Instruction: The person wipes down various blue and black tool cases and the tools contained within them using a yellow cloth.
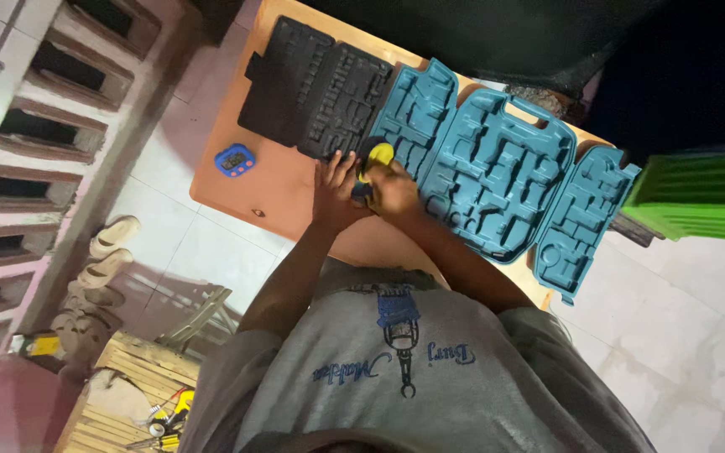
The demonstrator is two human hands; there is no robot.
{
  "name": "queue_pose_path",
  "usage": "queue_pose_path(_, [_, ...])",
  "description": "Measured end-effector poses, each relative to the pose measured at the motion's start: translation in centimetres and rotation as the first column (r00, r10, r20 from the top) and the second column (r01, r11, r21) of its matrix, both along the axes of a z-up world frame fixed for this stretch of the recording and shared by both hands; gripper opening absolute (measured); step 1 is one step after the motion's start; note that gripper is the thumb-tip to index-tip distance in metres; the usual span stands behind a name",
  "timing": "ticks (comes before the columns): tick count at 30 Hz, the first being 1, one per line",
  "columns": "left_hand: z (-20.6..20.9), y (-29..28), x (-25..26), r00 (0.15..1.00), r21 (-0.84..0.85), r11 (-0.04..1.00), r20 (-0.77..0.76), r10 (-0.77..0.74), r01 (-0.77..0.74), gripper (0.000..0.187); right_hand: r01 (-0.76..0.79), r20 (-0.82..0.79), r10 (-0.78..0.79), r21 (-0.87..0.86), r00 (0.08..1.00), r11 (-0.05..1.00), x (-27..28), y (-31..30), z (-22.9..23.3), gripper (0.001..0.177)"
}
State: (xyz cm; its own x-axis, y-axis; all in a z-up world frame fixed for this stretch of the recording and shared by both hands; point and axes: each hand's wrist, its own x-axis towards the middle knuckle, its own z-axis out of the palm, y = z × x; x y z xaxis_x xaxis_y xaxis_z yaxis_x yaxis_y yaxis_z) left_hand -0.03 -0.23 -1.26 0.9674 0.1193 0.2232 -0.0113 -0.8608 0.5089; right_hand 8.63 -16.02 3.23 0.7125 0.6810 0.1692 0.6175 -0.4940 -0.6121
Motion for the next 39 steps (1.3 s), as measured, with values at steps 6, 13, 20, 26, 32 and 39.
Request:
queue_pose_path(6, [-0.4, 0.1, -0.3, 1.0, 0.08, 0.997, 0.007, 0.003, -0.004, 0.101, -0.016, 0.328, 0.067, -0.154, 0.942, 0.988, -3.4, -0.7, -2.7, 0.027])
queue_pose_path(13, [0.7, 0.0, -0.2, 0.999, -0.022, 1.0, 0.043, 0.003, -0.002, 0.109, 0.024, 0.259, 0.039, -0.237, 0.965, 0.971, -3.0, -3.5, -1.3, 0.031])
queue_pose_path(20, [-0.1, 0.5, -0.6, 0.998, 0.004, 0.999, 0.034, -0.049, 0.049, 0.113, 0.165, -0.293, -0.219, -0.198, 0.931, 0.966, 1.6, -7.7, -1.1, 0.037])
queue_pose_path(26, [0.0, 0.3, -0.5, 0.999, 0.02, 0.999, 0.01, -0.033, 0.033, 0.111, 0.163, 0.021, -0.164, 0.043, 0.986, 0.986, -0.7, -4.6, 1.8, 0.039])
queue_pose_path(32, [0.2, 0.1, -0.3, 0.996, -0.006, 1.0, 0.092, -0.017, 0.018, 0.11, 0.056, 0.218, -0.017, -0.172, 0.976, 0.984, -3.7, -3.7, 3.6, 0.043])
queue_pose_path(39, [0.4, 0.2, -0.3, 0.994, -0.006, 1.0, 0.112, -0.015, 0.016, 0.112, 0.003, -0.337, -0.18, -0.465, 0.924, 0.886, -2.4, -4.6, 0.0, 0.034])
